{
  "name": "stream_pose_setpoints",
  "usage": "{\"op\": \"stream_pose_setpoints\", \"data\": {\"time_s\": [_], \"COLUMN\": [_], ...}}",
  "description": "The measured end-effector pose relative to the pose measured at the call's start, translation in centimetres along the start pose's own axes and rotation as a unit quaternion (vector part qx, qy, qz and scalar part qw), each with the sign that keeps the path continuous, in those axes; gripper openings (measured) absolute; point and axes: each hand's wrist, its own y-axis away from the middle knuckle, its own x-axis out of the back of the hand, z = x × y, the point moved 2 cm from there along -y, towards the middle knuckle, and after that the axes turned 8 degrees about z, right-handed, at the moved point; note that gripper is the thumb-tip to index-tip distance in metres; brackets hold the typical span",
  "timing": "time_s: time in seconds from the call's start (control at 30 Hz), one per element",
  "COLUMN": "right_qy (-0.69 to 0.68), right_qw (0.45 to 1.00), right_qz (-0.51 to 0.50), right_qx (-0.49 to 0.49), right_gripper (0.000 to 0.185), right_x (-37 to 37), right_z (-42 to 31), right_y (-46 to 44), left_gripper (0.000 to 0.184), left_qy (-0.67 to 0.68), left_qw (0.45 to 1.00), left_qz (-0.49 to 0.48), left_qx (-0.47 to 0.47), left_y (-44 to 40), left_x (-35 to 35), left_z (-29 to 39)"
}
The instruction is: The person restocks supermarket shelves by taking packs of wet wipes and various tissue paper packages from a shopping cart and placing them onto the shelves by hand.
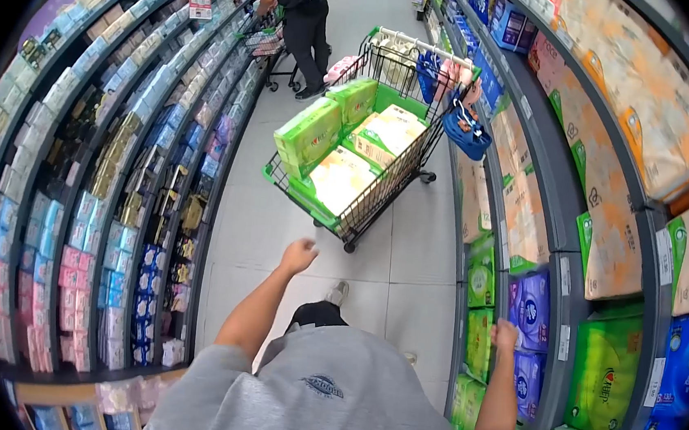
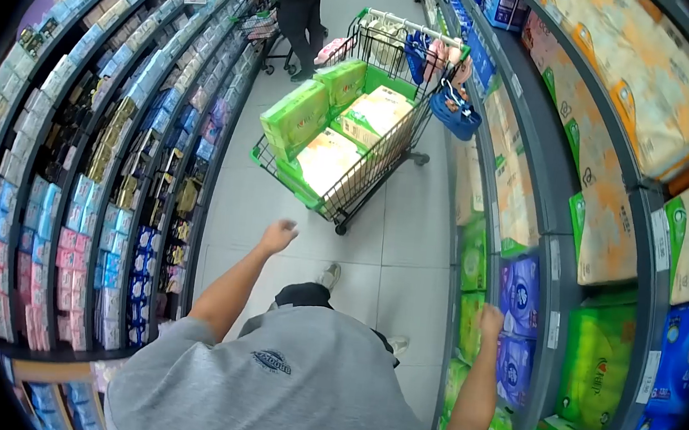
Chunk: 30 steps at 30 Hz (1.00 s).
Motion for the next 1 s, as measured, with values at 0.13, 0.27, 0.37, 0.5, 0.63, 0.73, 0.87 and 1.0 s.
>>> {"op": "stream_pose_setpoints", "data": {"time_s": [0.13,0.27,0.37,0.5,0.63,0.73,0.87,1.0], "right_qy": [-0.058,0.068,0.09,0.169,0.171,0.142,0.103,0.07], "right_qw": [0.998,0.988,0.977,0.956,0.937,0.93,0.958,0.982], "right_qz": [0.01,-0.128,-0.185,-0.118,-0.031,0.017,0.019,-0.055], "right_qx": [0.017,0.053,-0.051,-0.208,-0.304,-0.34,-0.267,-0.166], "right_gripper": [0.025,0.031,0.034,0.033,0.031,0.03,0.027,0.027], "right_x": [-11.3,-20.7,-22.7,-19.0,-14.7,-14.5,-19.0,-25.6], "right_z": [-15.6,-16.5,-14.4,-9.1,-5.9,-5.3,-7.2,-11.1], "right_y": [6.8,12.8,18.5,23.0,25.4,26.7,26.0,24.4], "left_gripper": [0.045,0.045,0.052,0.064,0.069,0.065,0.064,0.054], "left_qy": [0.064,0.181,0.05,-0.099,-0.268,-0.341,-0.377,-0.317], "left_qw": [0.996,0.982,0.995,0.987,0.937,0.918,0.893,0.903], "left_qz": [-0.029,-0.037,-0.028,-0.068,-0.173,-0.065,-0.224,-0.248], "left_qx": [-0.053,-0.05,-0.078,-0.108,-0.142,-0.194,-0.101,-0.152], "left_y": [-11.3,-17.0,-21.1,-22.5,-20.2,-20.5,-21.1,-19.9], "left_x": [2.2,7.0,7.6,7.9,7.6,5.2,5.5,6.0], "left_z": [4.9,6.3,2.1,-3.6,-6.1,-7.3,-4.7,-5.0]}}
